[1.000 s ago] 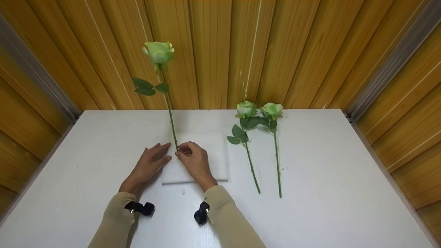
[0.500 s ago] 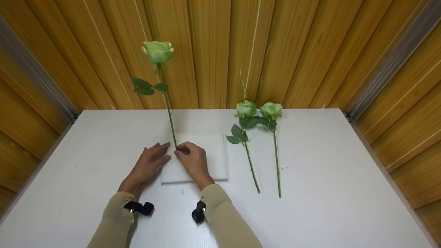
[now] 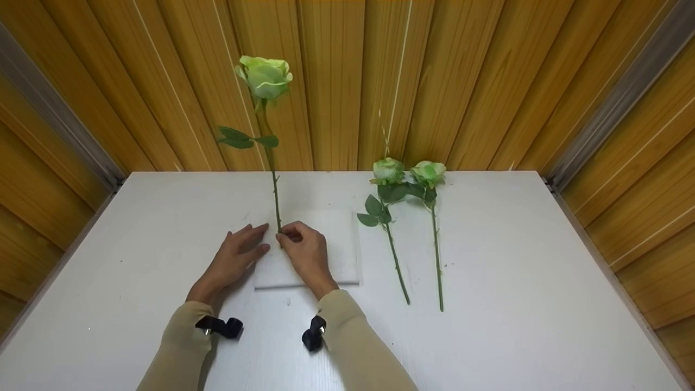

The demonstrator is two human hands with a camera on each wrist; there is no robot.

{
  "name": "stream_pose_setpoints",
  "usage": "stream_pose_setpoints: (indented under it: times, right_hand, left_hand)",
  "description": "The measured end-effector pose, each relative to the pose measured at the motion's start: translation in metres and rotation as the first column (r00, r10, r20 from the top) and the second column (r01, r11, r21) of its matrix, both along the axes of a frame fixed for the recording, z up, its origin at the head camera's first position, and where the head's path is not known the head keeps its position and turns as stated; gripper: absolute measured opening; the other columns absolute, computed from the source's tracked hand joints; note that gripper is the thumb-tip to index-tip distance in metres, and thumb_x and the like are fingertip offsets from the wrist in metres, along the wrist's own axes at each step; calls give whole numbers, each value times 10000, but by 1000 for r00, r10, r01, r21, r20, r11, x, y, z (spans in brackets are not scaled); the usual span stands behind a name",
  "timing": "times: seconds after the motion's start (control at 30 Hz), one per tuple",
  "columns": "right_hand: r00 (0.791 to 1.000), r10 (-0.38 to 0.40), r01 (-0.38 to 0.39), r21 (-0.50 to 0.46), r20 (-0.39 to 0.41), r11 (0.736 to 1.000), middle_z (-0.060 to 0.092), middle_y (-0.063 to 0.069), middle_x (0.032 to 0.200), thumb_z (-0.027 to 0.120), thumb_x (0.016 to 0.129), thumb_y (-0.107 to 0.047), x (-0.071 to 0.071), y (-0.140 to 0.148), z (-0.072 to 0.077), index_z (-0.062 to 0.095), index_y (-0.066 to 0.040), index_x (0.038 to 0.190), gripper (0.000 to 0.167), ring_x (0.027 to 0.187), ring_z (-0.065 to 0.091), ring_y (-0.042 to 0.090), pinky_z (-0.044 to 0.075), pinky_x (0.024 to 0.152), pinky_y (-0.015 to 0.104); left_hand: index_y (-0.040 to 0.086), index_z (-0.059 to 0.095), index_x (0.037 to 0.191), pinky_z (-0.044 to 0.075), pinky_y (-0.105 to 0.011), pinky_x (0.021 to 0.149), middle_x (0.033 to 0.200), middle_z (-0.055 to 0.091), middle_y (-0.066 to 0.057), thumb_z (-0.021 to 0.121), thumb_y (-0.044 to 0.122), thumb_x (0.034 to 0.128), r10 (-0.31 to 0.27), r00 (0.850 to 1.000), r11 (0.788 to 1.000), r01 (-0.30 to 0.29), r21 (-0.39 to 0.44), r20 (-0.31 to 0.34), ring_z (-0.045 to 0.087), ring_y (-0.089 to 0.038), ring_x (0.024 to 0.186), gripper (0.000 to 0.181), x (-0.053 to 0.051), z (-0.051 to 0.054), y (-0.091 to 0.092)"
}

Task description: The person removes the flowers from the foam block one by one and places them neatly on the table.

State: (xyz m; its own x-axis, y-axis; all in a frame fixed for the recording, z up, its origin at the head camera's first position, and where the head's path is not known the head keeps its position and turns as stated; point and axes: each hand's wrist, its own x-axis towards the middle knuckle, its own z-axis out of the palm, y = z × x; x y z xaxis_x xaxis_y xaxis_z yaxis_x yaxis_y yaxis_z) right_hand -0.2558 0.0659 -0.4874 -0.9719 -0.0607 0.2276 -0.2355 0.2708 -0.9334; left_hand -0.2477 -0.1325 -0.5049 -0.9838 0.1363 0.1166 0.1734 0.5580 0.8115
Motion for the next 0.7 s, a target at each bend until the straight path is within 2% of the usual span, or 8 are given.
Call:
stream_pose_setpoints:
  times: [0.23,0.47,0.7]
  right_hand:
    - [1000,2,-1,-71,17,997,776,24,942,816,957,-134,2,1,1,803,-75,992,70,870,692,164,553,759,223]
    - [1000,-14,16,-130,16,991,782,46,948,818,946,-95,2,2,0,794,-33,997,84,844,696,157,562,722,210]
    - [1000,-6,8,-119,16,993,779,38,932,823,945,-102,4,8,5,798,-44,994,80,828,696,147,562,700,204]
  left_hand:
    - [160,613,1517,-28,-479,1315,1552,571,-67,689,300,1041,18,1000,1000,-18,-18,1,299,-305,1573,502,1,1,2]
    - [168,622,1511,-24,-485,1315,1565,556,-79,702,294,1034,34,999,999,-34,2,19,291,-309,1576,500,1,1,3]
    - [168,628,1505,-18,-492,1315,1568,552,-88,706,300,1029,41,999,999,-41,7,26,290,-320,1575,500,1,1,3]
